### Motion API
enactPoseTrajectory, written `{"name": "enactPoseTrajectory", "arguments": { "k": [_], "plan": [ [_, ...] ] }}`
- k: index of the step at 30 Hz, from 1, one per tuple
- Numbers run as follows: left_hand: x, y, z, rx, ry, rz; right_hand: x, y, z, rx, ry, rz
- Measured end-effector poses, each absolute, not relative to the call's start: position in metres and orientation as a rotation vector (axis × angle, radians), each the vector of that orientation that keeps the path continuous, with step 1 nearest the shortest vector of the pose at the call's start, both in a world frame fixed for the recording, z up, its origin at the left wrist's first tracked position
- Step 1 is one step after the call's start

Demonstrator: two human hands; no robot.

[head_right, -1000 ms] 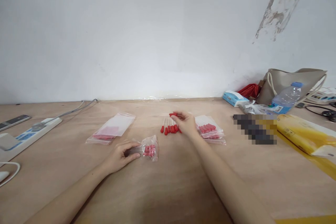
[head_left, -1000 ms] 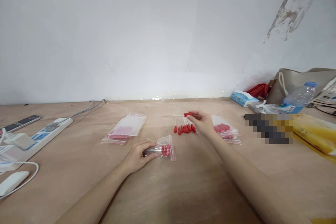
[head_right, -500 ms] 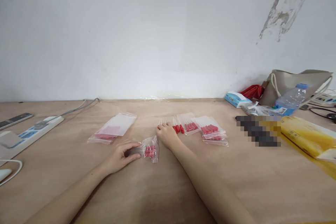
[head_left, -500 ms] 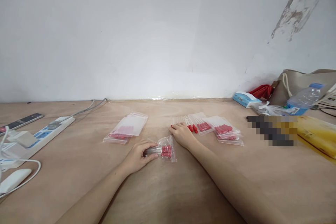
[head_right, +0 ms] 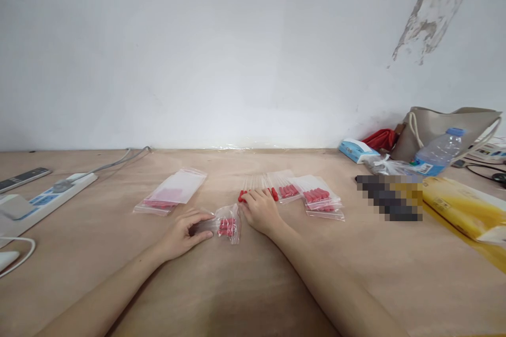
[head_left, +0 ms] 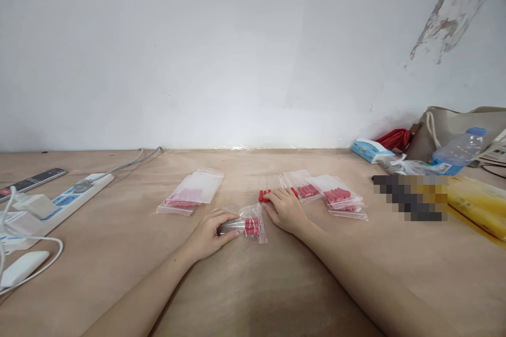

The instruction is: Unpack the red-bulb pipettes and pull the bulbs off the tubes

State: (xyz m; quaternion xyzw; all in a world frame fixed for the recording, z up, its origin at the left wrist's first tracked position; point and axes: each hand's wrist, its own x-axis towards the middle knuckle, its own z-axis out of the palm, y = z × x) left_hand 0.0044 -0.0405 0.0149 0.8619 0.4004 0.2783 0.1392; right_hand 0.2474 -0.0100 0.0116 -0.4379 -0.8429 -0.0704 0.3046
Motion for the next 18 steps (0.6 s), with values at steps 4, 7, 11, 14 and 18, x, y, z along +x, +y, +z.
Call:
{"name": "enactPoseTrajectory", "arguments": {
  "k": [4,7,11,14,18],
  "plan": [
    [0.005,-0.042,0.016,2.498,1.157,0.797,0.255,-0.03,0.012,-1.067,-2.025,0.15],
    [0.006,-0.043,0.015,2.484,1.168,0.774,0.255,-0.039,0.009,-1.007,-2.048,0.33],
    [0.005,-0.042,0.013,2.512,1.154,0.749,0.248,-0.041,0.008,-0.928,-2.17,0.484],
    [0.005,-0.042,0.015,2.513,1.153,0.683,0.246,-0.04,0.01,-0.872,-2.244,0.586],
    [0.004,-0.042,0.017,2.485,1.157,0.613,0.245,-0.04,0.012,-0.92,-2.309,0.601]
  ]
}}
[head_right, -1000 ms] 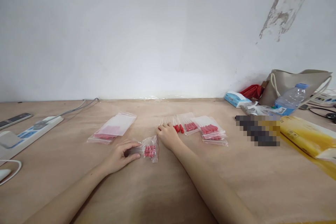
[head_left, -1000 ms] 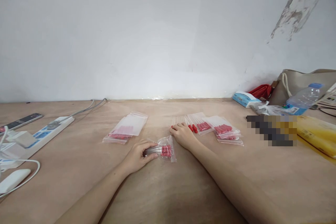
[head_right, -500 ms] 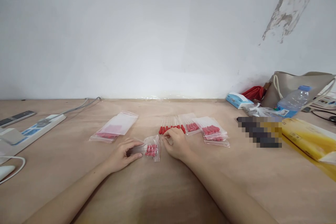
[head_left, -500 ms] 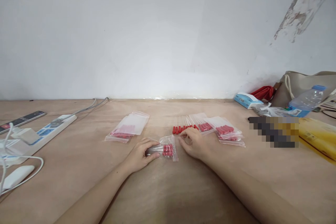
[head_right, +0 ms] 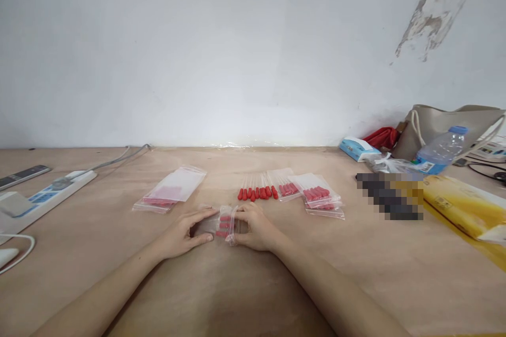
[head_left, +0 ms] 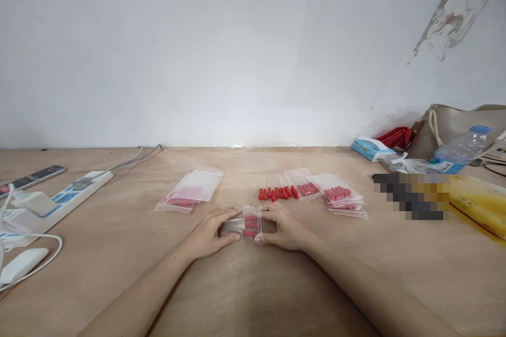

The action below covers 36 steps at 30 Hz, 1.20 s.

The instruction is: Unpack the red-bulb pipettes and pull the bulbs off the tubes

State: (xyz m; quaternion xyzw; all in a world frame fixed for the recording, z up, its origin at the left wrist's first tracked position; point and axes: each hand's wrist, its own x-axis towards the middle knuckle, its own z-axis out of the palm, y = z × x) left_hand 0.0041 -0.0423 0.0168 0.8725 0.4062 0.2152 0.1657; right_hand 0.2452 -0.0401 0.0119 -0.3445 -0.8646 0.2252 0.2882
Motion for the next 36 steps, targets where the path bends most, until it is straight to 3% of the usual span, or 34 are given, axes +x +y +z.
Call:
{"name": "enactPoseTrajectory", "arguments": {
  "k": [10,21,28,36],
  "plan": [
    [0.003,-0.041,0.015,2.486,1.123,0.571,0.236,-0.047,0.015,-0.95,-2.206,0.632],
    [0.004,-0.042,0.017,2.489,1.147,0.537,0.242,-0.035,0.006,-0.999,-2.024,1.056],
    [0.003,-0.042,0.017,2.5,1.141,0.537,0.248,-0.042,0.019,-0.909,-2.174,0.918],
    [0.003,-0.043,0.018,2.479,1.142,0.54,0.253,-0.037,0.016,-1.112,-1.965,1.103]
  ]
}}
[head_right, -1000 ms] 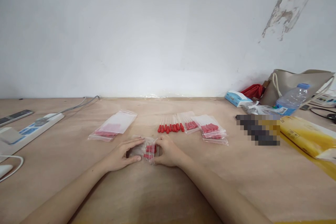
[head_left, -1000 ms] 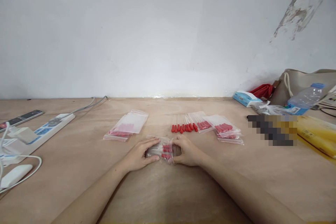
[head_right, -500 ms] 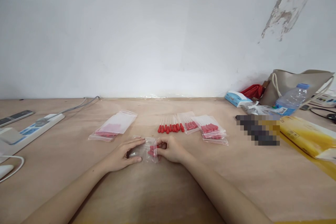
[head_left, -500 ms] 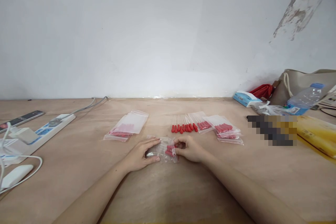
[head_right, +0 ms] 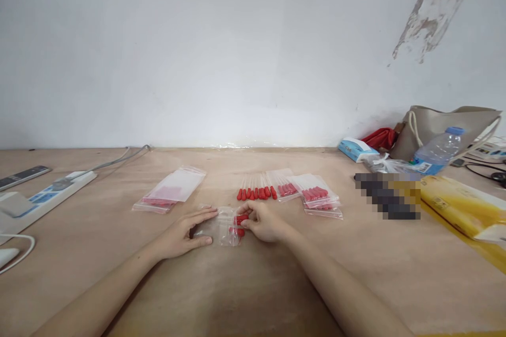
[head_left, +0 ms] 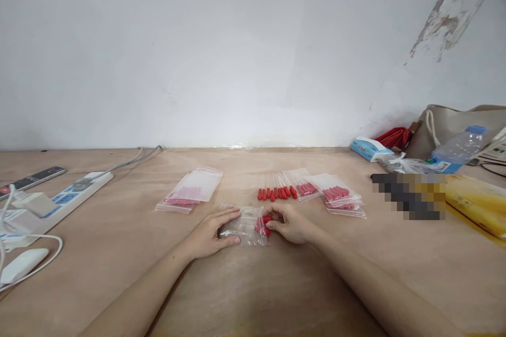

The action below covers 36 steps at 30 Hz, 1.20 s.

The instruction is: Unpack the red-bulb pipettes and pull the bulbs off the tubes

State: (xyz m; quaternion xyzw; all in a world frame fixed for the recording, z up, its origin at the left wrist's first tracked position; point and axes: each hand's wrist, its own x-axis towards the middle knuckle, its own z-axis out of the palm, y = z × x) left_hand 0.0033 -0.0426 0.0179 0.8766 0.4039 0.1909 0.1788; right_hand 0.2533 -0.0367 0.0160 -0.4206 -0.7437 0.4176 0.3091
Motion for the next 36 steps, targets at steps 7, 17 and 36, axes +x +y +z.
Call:
{"name": "enactPoseTrajectory", "arguments": {
  "k": [7,17,36],
  "plan": [
    [0.001,-0.041,0.014,2.491,1.115,0.562,0.299,-0.016,0.046,-1.055,-1.707,1.338],
    [0.002,-0.042,0.016,2.482,1.135,0.558,0.311,0.006,0.042,-1.006,-1.63,0.217],
    [0.002,-0.041,0.016,2.48,1.139,0.565,0.288,0.007,0.005,-1.114,-2.307,-0.323]
  ]
}}
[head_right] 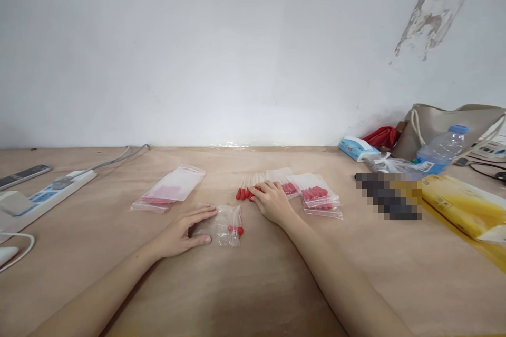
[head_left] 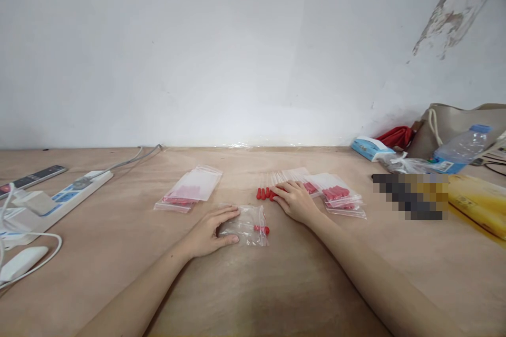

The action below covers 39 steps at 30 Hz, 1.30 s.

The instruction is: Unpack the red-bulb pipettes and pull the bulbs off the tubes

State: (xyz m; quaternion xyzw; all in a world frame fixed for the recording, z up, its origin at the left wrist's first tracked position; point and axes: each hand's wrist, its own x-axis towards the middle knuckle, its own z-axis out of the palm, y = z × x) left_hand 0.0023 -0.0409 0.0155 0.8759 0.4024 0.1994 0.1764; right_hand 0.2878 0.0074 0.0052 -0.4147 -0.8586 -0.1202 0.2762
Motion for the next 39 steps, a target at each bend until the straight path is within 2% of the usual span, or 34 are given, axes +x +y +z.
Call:
{"name": "enactPoseTrajectory", "arguments": {
  "k": [5,10,19,23,25,29,32,39],
  "plan": [
    [0.003,-0.041,0.016,2.479,1.125,0.567,0.283,-0.017,0.008,-1.15,-2.094,-0.054],
    [0.003,-0.042,0.018,2.482,1.144,0.537,0.271,-0.04,0.006,-1.053,-2.217,0.296],
    [0.003,-0.044,0.019,2.481,1.143,0.542,0.275,-0.035,0.019,-0.996,-2.231,0.533],
    [0.0,-0.045,0.024,2.503,1.167,0.52,0.315,-0.015,0.031,-1.078,-1.921,0.91],
    [0.001,-0.046,0.025,2.527,1.207,0.529,0.331,-0.004,0.032,-1.106,-1.674,0.985],
    [0.016,-0.045,0.022,2.506,1.293,0.734,0.337,0.009,0.027,-1.087,-1.331,0.885],
    [0.034,-0.045,0.017,2.516,1.23,0.826,0.32,0.012,0.025,-1.16,-1.31,0.636],
    [0.044,-0.046,0.011,2.626,1.158,0.494,0.269,0.01,0.028,-1.331,-1.814,-0.193]
  ]
}}
